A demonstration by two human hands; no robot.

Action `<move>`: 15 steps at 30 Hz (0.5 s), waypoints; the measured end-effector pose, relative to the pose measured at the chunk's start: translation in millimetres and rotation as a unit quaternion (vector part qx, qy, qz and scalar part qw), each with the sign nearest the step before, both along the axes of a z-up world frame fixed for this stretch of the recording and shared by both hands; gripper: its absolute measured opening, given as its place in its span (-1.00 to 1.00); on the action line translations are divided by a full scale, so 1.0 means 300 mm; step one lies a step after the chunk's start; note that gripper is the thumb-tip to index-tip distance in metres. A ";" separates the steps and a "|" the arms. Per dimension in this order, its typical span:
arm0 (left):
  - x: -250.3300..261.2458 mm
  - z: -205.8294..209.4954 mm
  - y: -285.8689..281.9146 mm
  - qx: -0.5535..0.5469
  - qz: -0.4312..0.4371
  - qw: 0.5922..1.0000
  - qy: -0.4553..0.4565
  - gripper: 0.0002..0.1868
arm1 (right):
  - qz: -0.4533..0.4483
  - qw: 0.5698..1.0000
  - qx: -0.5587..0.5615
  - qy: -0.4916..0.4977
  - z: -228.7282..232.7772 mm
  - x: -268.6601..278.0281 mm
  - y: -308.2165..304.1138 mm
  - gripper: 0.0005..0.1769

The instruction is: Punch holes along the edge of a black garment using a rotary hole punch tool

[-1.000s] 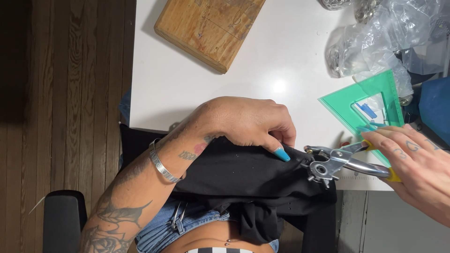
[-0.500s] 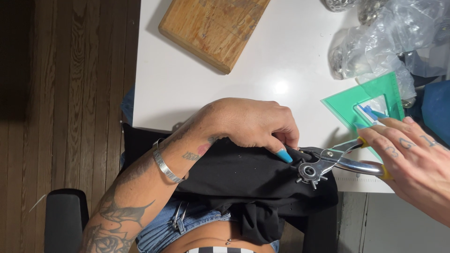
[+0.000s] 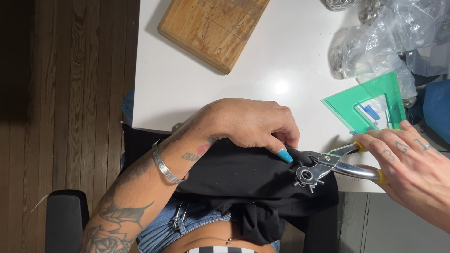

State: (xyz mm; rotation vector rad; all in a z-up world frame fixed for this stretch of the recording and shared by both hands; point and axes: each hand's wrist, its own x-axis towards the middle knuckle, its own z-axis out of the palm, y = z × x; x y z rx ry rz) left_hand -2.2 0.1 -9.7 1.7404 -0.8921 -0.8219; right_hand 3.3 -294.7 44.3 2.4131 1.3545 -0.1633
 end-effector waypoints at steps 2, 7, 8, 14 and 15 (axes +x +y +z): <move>0.000 -0.004 0.001 -0.005 0.001 1.000 -0.002 -0.80 | 0.004 1.000 0.001 -0.007 -0.007 0.002 -0.005 -0.23; -0.001 -0.002 0.002 0.000 0.006 1.000 0.004 -0.81 | 0.009 1.000 0.010 -0.002 -0.015 0.011 -0.015 -0.31; 0.001 -0.004 0.002 -0.008 0.003 1.000 0.003 -0.82 | 0.007 1.000 0.003 0.006 -0.012 0.013 -0.011 -0.41; 0.000 -0.007 -0.002 -0.006 0.000 1.000 -0.006 -0.82 | -0.011 0.999 0.002 -0.051 -0.012 -0.005 0.016 -0.69; 0.001 -0.008 -0.002 -0.016 0.004 1.000 -0.007 -0.83 | -0.036 0.997 -0.012 -0.069 -0.013 -0.007 0.017 -0.69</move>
